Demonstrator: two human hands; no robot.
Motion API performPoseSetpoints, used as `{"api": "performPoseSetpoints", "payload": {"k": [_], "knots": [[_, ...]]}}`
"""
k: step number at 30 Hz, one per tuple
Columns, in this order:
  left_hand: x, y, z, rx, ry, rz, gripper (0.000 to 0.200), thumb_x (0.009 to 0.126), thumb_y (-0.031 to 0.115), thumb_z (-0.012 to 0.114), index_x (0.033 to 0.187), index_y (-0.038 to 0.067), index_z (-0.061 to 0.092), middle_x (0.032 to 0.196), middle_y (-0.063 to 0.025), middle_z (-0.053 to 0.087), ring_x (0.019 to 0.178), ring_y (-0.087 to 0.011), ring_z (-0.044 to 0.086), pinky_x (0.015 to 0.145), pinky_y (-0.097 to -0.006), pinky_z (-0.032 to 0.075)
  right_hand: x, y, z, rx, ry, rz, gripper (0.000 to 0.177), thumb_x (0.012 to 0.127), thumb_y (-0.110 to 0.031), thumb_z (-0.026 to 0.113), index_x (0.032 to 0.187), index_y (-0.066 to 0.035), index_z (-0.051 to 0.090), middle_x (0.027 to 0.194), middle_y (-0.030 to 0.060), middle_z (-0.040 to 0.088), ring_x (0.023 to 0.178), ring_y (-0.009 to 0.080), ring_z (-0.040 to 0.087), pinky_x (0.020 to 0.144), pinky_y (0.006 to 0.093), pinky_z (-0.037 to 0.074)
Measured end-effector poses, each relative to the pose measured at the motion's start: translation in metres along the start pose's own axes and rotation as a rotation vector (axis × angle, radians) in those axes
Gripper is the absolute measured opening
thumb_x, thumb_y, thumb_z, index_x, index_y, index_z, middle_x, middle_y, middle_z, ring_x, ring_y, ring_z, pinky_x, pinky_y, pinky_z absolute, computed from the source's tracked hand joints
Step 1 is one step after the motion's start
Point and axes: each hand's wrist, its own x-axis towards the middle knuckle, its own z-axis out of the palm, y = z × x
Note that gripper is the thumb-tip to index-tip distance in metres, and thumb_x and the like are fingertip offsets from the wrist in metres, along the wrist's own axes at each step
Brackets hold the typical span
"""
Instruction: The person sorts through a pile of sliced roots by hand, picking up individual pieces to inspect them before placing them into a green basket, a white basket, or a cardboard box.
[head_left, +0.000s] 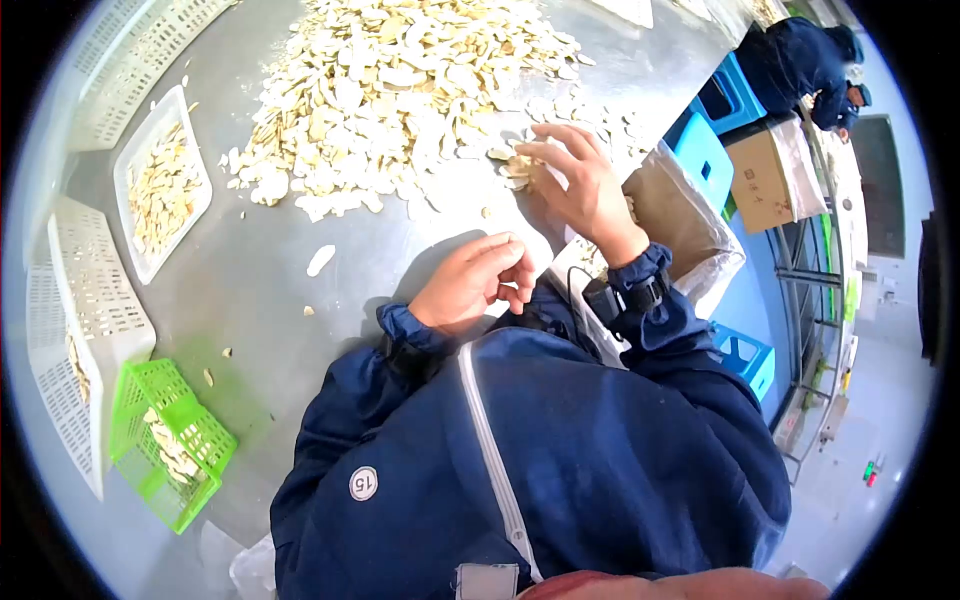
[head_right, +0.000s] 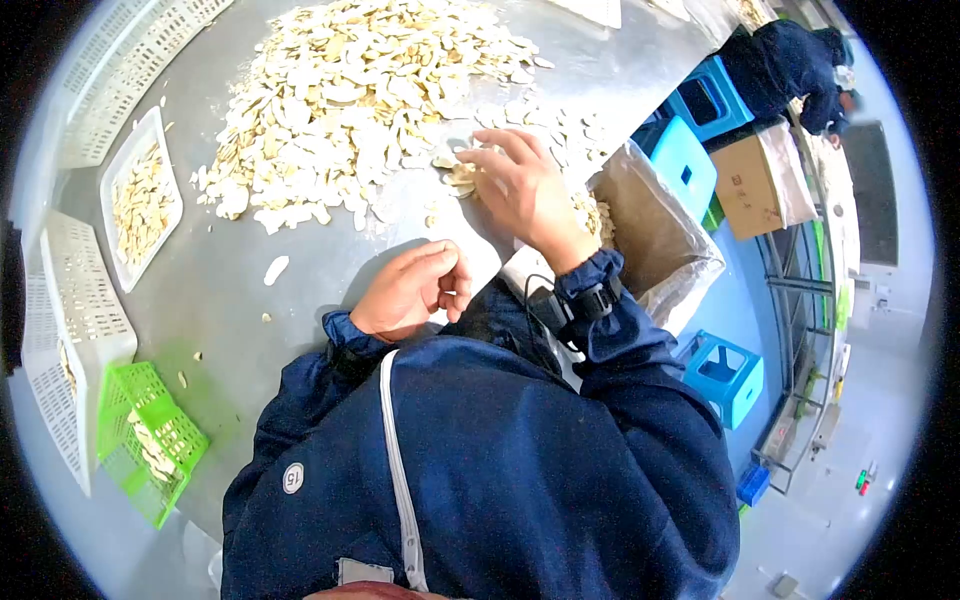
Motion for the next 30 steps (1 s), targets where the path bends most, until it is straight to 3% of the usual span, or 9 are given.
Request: {"api": "performPoseSetpoints", "payload": {"k": [3, 6, 14, 19, 22, 23, 27, 30], "knots": [[-0.002, 0.004, 0.003, 0.099, 0.005, -0.095, 0.031, 0.115, 0.029, 0.047, 0.105, 0.004, 0.063, 0.09, -0.0065, 0.064, 0.08, -0.0165, 0.064, 0.07, -0.0294, 0.053, -0.009, -0.02, -0.001, 0.285, -0.098, -0.049, 0.037, 0.087, -0.006, 0.079, 0.122, -0.014, 0.077, 0.131, 0.0122, 0.07, 0.12, 0.0359, 0.065, 0.099, 0.0453, 0.057], [-0.005, 0.006, 0.007, 0.218, -0.017, -0.117, 0.031, 0.115, 0.027, 0.045, 0.104, 0.005, 0.063, 0.089, -0.0065, 0.064, 0.078, -0.0161, 0.063, 0.07, -0.0287, 0.052, -0.016, -0.026, 0.001, 0.195, -0.197, -0.246, 0.038, 0.086, -0.004, 0.078, 0.122, -0.016, 0.077, 0.13, 0.0077, 0.071, 0.118, 0.031, 0.067, 0.098, 0.0439, 0.057], [-0.003, 0.005, 0.009, 0.185, 0.034, -0.145, 0.032, 0.116, 0.028, 0.045, 0.102, 0.005, 0.062, 0.088, -0.007, 0.063, 0.078, -0.0159, 0.062, 0.068, -0.0292, 0.052, -0.031, 0.008, -0.005, -0.013, 0.055, 0.121, 0.028, 0.09, -0.007, 0.073, 0.117, -0.012, 0.078, 0.117, 0.0072, 0.076, 0.109, 0.0301, 0.068, 0.096, 0.0413, 0.057], [-0.005, 0.006, 0.01, 0.148, 0.044, -0.118, 0.032, 0.115, 0.029, 0.046, 0.102, 0.004, 0.062, 0.087, -0.0077, 0.063, 0.077, -0.0161, 0.062, 0.067, -0.0292, 0.052, -0.009, 0.01, 0.011, 0.001, 0.022, 0.181, 0.03, 0.093, -0.012, 0.071, 0.123, -0.012, 0.075, 0.119, 0.011, 0.074, 0.109, 0.0344, 0.066, 0.096, 0.0444, 0.055], [-0.005, 0.005, 0.009, 0.11, 0.048, -0.118, 0.032, 0.115, 0.029, 0.046, 0.102, 0.004, 0.061, 0.087, -0.0083, 0.063, 0.077, -0.0164, 0.062, 0.067, -0.0287, 0.052, -0.004, 0.023, 0.008, -0.172, 0.147, 0.224, 0.031, 0.092, -0.01, 0.069, 0.122, -0.013, 0.076, 0.118, 0.0116, 0.074, 0.107, 0.0341, 0.067, 0.095, 0.0443, 0.055], [-0.005, 0.005, 0.008, 0.111, 0.043, -0.115, 0.032, 0.115, 0.029, 0.046, 0.102, 0.004, 0.061, 0.087, -0.0084, 0.063, 0.076, -0.0165, 0.062, 0.067, -0.0286, 0.052, -0.002, 0.024, 0.004, -0.242, 0.212, 0.193, 0.026, 0.091, -0.01, 0.069, 0.116, -0.013, 0.078, 0.111, 0.0103, 0.075, 0.104, 0.034, 0.068, 0.091, 0.0443, 0.056], [-0.002, 0.004, 0.006, 0.121, 0.039, -0.122, 0.032, 0.115, 0.029, 0.047, 0.102, 0.004, 0.061, 0.087, -0.0088, 0.064, 0.075, -0.0167, 0.062, 0.066, -0.0285, 0.052, 0.008, 0.005, 0.025, 0.045, 0.08, 0.145, 0.016, 0.09, -0.013, 0.072, 0.104, -0.015, 0.079, 0.101, 0.0055, 0.072, 0.1, 0.0318, 0.068, 0.084, 0.0444, 0.057], [-0.002, 0.004, 0.01, 0.11, 0.058, -0.125, 0.032, 0.115, 0.029, 0.047, 0.102, 0.004, 0.061, 0.086, -0.0089, 0.064, 0.074, -0.0167, 0.062, 0.066, -0.0285, 0.052, 0.023, -0.017, 0.04, 0.012, 0.059, 0.037, 0.014, 0.09, -0.018, 0.075, 0.103, -0.015, 0.078, 0.099, 0.0053, 0.071, 0.096, 0.0305, 0.067, 0.083, 0.0426, 0.057]]}}
